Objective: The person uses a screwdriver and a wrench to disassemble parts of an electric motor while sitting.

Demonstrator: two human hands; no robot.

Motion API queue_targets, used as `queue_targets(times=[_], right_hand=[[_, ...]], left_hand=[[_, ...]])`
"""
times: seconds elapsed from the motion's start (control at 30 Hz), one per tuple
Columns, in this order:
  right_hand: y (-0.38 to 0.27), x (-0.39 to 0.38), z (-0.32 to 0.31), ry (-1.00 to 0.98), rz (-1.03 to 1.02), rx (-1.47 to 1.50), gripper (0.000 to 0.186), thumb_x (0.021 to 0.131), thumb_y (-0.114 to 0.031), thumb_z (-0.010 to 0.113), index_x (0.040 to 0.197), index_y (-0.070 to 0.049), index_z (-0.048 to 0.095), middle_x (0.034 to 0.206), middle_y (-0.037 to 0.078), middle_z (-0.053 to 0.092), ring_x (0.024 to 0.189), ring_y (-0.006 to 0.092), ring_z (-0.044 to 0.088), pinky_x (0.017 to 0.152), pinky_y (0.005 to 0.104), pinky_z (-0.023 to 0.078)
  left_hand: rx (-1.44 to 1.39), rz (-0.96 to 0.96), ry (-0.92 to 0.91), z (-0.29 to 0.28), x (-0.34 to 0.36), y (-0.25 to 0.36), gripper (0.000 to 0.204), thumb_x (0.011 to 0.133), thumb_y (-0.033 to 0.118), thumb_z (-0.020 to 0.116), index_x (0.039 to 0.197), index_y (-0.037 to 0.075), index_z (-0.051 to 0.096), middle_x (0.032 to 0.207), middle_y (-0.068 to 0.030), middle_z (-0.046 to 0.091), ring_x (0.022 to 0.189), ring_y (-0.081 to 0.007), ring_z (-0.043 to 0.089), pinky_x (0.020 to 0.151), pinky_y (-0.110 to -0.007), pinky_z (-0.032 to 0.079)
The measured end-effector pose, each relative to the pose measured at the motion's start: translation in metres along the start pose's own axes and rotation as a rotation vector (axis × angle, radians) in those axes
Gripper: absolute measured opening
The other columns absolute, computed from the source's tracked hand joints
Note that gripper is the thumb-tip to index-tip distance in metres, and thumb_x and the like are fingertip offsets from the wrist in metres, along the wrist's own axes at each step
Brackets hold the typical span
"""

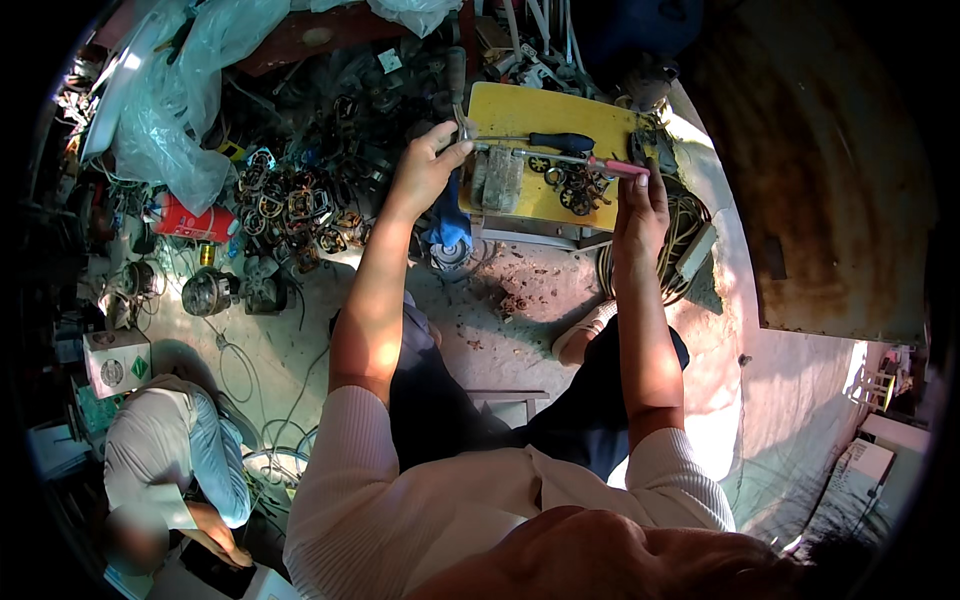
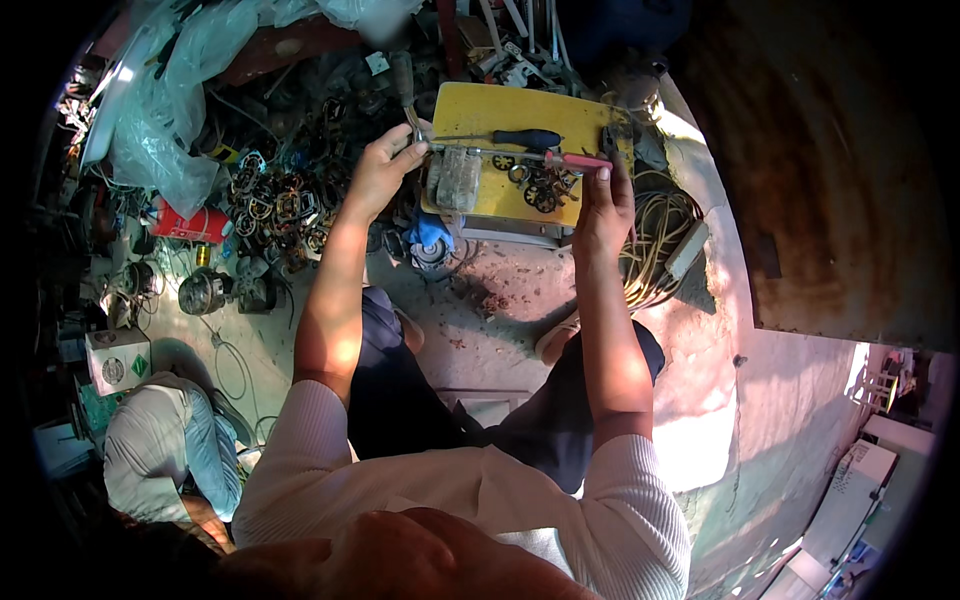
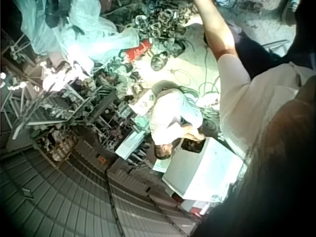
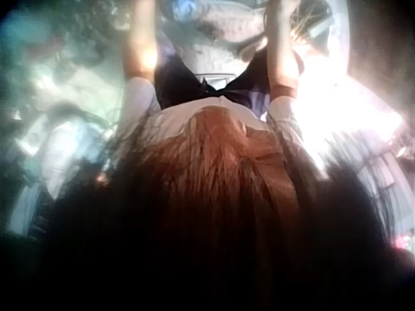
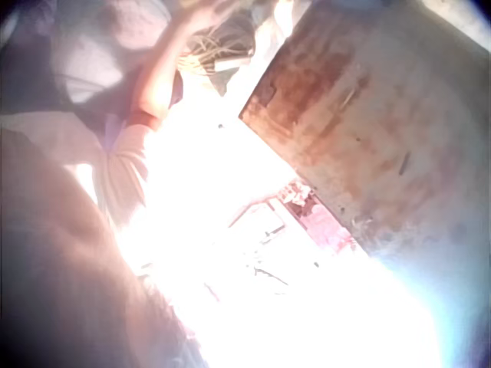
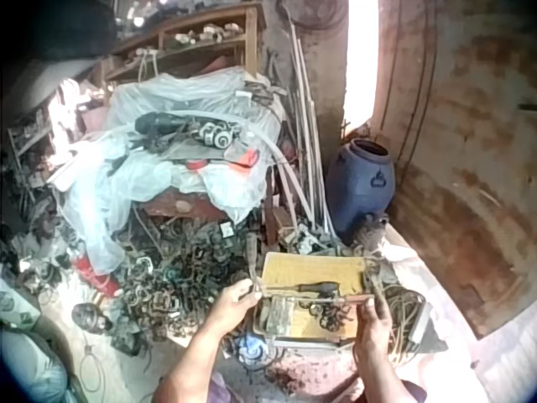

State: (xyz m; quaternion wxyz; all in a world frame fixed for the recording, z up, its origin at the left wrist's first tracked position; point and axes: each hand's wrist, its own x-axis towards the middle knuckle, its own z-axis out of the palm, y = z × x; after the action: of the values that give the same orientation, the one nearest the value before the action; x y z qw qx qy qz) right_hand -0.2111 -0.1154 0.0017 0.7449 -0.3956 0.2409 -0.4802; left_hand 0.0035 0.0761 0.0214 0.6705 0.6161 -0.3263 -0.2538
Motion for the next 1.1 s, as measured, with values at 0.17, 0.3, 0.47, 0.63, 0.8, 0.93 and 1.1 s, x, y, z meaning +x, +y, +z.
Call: queue_targets(times=[0.17, 0.3, 0.47, 0.63, 0.8, 0.93, 1.1], right_hand=[[-0.012, -0.009, 0.014, 0.104, 0.145, -0.009, 0.042, 0.094, -0.019, 0.055, 0.134, -0.011, 0.045, 0.123, 0.006, 0.056, 0.112, 0.0179, 0.056, 0.098, 0.0315, 0.045], [-0.014, -0.008, 0.012, 0.134, 0.19, -0.075, 0.042, 0.094, -0.019, 0.055, 0.134, -0.011, 0.045, 0.124, 0.007, 0.056, 0.112, 0.0181, 0.055, 0.099, 0.0308, 0.043], [0.002, 0.003, -0.006, 0.004, 0.029, 0.008, 0.044, 0.093, -0.022, 0.058, 0.134, -0.012, 0.045, 0.121, 0.006, 0.057, 0.111, 0.0166, 0.056, 0.094, 0.0276, 0.045], [-0.011, -0.01, 0.013, 0.121, 0.132, -0.047, 0.046, 0.091, -0.024, 0.062, 0.132, -0.012, 0.047, 0.118, 0.005, 0.058, 0.108, 0.0155, 0.057, 0.092, 0.0312, 0.047], [-0.007, -0.004, 0.005, 0.19, 0.182, -0.101, 0.042, 0.09, -0.022, 0.063, 0.128, -0.01, 0.049, 0.114, 0.004, 0.059, 0.104, 0.0145, 0.058, 0.093, 0.0331, 0.047], [0.001, 0.004, -0.005, 0.094, 0.103, 0.026, 0.044, 0.089, -0.02, 0.064, 0.128, -0.007, 0.048, 0.115, 0.005, 0.056, 0.103, 0.0144, 0.057, 0.089, 0.0255, 0.047], [0.003, 0.001, -0.002, -0.001, 0.065, 0.097, 0.042, 0.093, -0.017, 0.057, 0.131, -0.003, 0.045, 0.118, 0.008, 0.056, 0.107, 0.0161, 0.056, 0.095, 0.0317, 0.046]], left_hand=[[0.005, -0.016, 0.002, 0.0, -0.002, 0.003, 0.027, 0.091, 0.007, 0.056, 0.116, -0.004, 0.057, 0.108, -0.0062, 0.064, 0.098, -0.0082, 0.055, 0.088, -0.023, 0.042], [0.016, -0.011, 0.005, -0.001, -0.002, 0.004, 0.027, 0.091, 0.007, 0.057, 0.116, -0.004, 0.057, 0.108, -0.0063, 0.064, 0.098, -0.0083, 0.055, 0.088, -0.023, 0.042], [0.0, -0.016, -0.001, 0.001, -0.001, 0.004, 0.027, 0.091, 0.007, 0.056, 0.116, -0.004, 0.057, 0.108, -0.006, 0.064, 0.098, -0.0082, 0.054, 0.088, -0.023, 0.042], [-0.008, -0.009, -0.003, 0.001, -0.003, 0.004, 0.027, 0.091, 0.007, 0.057, 0.116, -0.004, 0.057, 0.108, -0.006, 0.064, 0.098, -0.0079, 0.054, 0.087, -0.023, 0.042], [0.018, 0.002, -0.005, 0.002, -0.002, 0.005, 0.027, 0.091, 0.007, 0.057, 0.115, -0.004, 0.057, 0.108, -0.0062, 0.064, 0.097, -0.0078, 0.054, 0.087, -0.023, 0.042], [0.076, -0.016, -0.048, -0.003, -0.001, 0.004, 0.03, 0.093, 0.007, 0.055, 0.121, 0.0, 0.054, 0.112, -0.0036, 0.06, 0.102, -0.0097, 0.054, 0.091, -0.026, 0.044], [0.074, -0.009, -0.048, -0.002, -0.001, 0.002, 0.03, 0.093, 0.008, 0.055, 0.122, 0.0, 0.054, 0.113, -0.0038, 0.06, 0.102, -0.0098, 0.054, 0.091, -0.026, 0.044]])
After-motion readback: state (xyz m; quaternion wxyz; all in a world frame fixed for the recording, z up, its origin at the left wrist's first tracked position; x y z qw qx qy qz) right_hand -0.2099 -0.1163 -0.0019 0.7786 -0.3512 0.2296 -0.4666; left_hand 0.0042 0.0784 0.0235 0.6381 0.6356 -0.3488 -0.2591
